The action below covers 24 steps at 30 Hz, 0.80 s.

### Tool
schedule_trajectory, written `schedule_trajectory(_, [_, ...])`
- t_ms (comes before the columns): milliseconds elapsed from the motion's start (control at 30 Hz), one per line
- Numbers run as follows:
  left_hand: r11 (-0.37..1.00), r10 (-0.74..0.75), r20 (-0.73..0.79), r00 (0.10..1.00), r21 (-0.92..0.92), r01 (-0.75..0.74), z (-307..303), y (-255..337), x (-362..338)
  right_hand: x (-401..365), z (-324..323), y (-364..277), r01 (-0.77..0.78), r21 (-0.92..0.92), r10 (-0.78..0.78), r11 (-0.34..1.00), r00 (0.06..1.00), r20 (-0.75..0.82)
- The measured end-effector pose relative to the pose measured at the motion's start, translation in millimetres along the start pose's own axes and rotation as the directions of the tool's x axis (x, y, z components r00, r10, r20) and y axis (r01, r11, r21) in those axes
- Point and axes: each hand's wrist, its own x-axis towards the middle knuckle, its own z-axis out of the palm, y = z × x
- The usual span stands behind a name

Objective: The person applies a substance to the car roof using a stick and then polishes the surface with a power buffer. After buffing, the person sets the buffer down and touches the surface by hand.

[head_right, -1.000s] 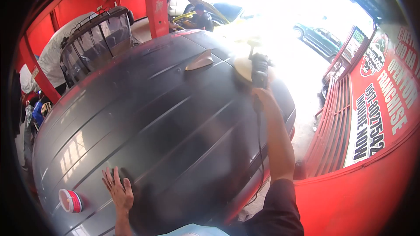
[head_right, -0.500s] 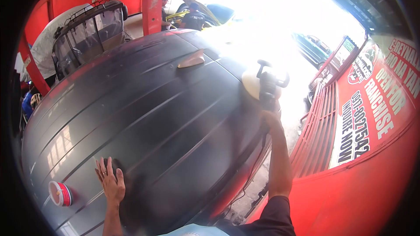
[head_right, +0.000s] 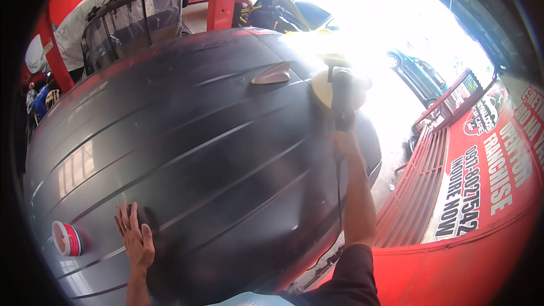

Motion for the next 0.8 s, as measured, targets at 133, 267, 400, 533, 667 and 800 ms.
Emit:
schedule_trajectory(133, [1.0, -0.013, -0.002, 1.0, 0.025, 0.013, 0, 1, -1, 33, 23, -7, -0.048, 0.005, 0.048, 0.999, 0.999, 0.003])
schedule_trajectory(267, [1.0, -0.013, -0.005, 1.0, 0.003, 0.013, -3, 2, 0, 51, 35, -17, -0.11, 0.048, 0.106, 0.993, 0.992, 0.074])
schedule_trajectory(400, [1.0, 0.004, -0.007, 1.0, -0.009, -0.004, -4, 2, 0, 46, 25, -21, -0.115, 0.069, 0.108, 0.991, 0.989, 0.101])
schedule_trajectory(533, [0.999, 0.026, -0.025, 0.999, -0.021, -0.027, -2, -2, 1, 49, -9, 24, -0.113, 0.156, 0.113, 0.981, 0.994, 0.011])
schedule_trajectory(667, [0.999, 0.043, -0.021, 0.999, -0.003, -0.043, -2, -2, 0, 1, -42, 37, -0.187, 0.239, 0.189, 0.953, 0.982, 0.014])
schedule_trajectory(800, [0.998, 0.058, -0.028, 0.998, 0.038, -0.057, -1, -2, 0, -44, -68, 39, -0.098, 0.196, 0.105, 0.976, 0.994, -0.025])
